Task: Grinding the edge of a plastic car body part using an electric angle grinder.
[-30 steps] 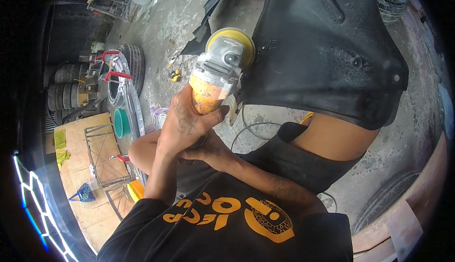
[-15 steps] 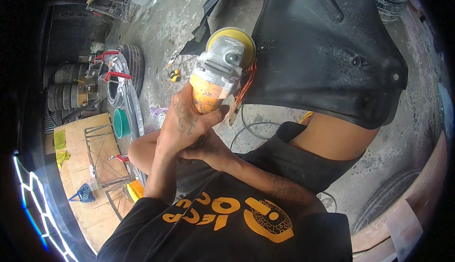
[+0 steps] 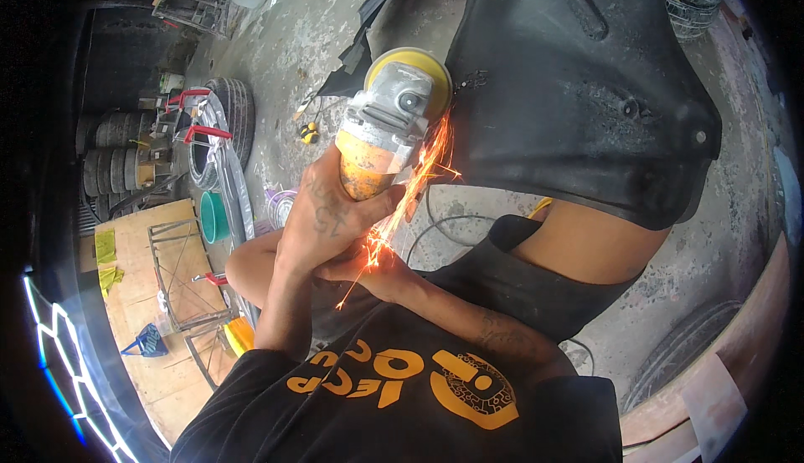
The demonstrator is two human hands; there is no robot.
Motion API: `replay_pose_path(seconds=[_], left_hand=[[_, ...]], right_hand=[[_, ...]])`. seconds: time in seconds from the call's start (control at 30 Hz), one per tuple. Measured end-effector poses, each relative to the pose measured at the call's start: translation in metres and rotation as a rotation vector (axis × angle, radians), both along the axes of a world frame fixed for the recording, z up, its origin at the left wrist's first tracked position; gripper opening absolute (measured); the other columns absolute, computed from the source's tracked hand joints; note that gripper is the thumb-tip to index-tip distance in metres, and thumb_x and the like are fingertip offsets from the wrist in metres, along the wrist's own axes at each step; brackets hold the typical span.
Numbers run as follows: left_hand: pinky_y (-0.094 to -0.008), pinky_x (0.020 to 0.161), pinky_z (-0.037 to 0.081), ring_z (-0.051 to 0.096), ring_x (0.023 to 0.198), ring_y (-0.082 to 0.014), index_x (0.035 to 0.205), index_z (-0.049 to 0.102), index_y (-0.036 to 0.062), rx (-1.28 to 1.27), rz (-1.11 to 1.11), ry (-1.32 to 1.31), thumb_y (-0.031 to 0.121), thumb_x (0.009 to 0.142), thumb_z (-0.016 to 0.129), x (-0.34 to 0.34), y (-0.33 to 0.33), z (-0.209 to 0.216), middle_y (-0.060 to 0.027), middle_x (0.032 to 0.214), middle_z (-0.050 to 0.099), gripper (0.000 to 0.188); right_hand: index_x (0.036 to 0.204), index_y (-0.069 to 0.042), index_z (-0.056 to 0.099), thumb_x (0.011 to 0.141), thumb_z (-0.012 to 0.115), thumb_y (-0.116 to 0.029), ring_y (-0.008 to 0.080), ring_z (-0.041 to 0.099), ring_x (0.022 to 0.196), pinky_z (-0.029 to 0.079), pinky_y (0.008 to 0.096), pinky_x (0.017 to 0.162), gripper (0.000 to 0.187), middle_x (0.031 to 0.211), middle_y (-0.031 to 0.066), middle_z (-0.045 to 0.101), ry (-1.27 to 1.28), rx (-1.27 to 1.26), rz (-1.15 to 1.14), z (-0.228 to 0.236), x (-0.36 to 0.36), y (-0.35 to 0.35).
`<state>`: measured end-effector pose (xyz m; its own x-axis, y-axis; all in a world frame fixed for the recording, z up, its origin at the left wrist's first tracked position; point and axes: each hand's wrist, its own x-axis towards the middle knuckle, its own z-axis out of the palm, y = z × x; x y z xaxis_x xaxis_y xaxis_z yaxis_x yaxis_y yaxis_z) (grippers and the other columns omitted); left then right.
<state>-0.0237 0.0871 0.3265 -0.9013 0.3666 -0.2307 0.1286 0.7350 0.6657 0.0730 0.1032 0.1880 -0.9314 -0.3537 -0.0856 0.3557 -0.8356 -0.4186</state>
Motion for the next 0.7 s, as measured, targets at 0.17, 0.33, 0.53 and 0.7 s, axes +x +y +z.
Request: replay_pose_path(seconds=[0.17, 0.33, 0.53, 0.7], left_hand=[[-0.0431, 0.084, 0.055, 0.073, 0.092, -0.0374, 0.119, 0.059, -0.0046, -0.003, 0.016, -0.005, 0.018, 0.076, 0.079, 0.001, 0.003, 0.003, -0.024, 0.096, 0.074, 0.052], [-0.0426, 0.084, 0.055, 0.073, 0.092, -0.0372, 0.119, 0.059, -0.0049, -0.008, -0.003, 0.014, 0.017, 0.076, 0.078, 0.0, 0.002, 0.002, -0.0242, 0.096, 0.073, 0.052], [-0.042, 0.084, 0.055, 0.073, 0.092, -0.037, 0.118, 0.059, -0.0049, -0.003, 0.011, 0.007, 0.017, 0.076, 0.078, 0.0, 0.001, 0.001, -0.0239, 0.096, 0.073, 0.051], [-0.0424, 0.084, 0.055, 0.073, 0.093, -0.0368, 0.117, 0.059, -0.0049, -0.001, 0.009, -0.01, 0.017, 0.076, 0.078, 0.001, 0.003, 0.004, -0.0238, 0.096, 0.073, 0.05]], right_hand=[[0.125, -0.004, 0.063, 0.08, 0.085, -0.004, 0.0185, 0.067, 0.11, 0.057, 0.0318, 0.092, 0.051, 0.119, 0.0084, 0.07, -0.108, -0.283, -0.071, 0.003, 0.002, -0.007], [0.128, -0.004, 0.06, 0.079, 0.085, -0.003, 0.017, 0.064, 0.114, 0.053, 0.0322, 0.098, 0.054, 0.116, 0.0059, 0.069, 0.039, 0.054, 0.061, 0.002, -0.003, 0.007], [0.129, -0.003, 0.059, 0.079, 0.084, 0.0, 0.017, 0.064, 0.114, 0.054, 0.0313, 0.097, 0.056, 0.112, 0.005, 0.069, -0.023, 0.038, 0.113, 0.002, -0.001, 0.003], [0.128, -0.002, 0.058, 0.079, 0.084, -0.001, 0.0172, 0.065, 0.111, 0.055, 0.0317, 0.096, 0.055, 0.113, 0.0058, 0.068, 0.031, -0.018, 0.041, 0.002, -0.003, 0.007]])
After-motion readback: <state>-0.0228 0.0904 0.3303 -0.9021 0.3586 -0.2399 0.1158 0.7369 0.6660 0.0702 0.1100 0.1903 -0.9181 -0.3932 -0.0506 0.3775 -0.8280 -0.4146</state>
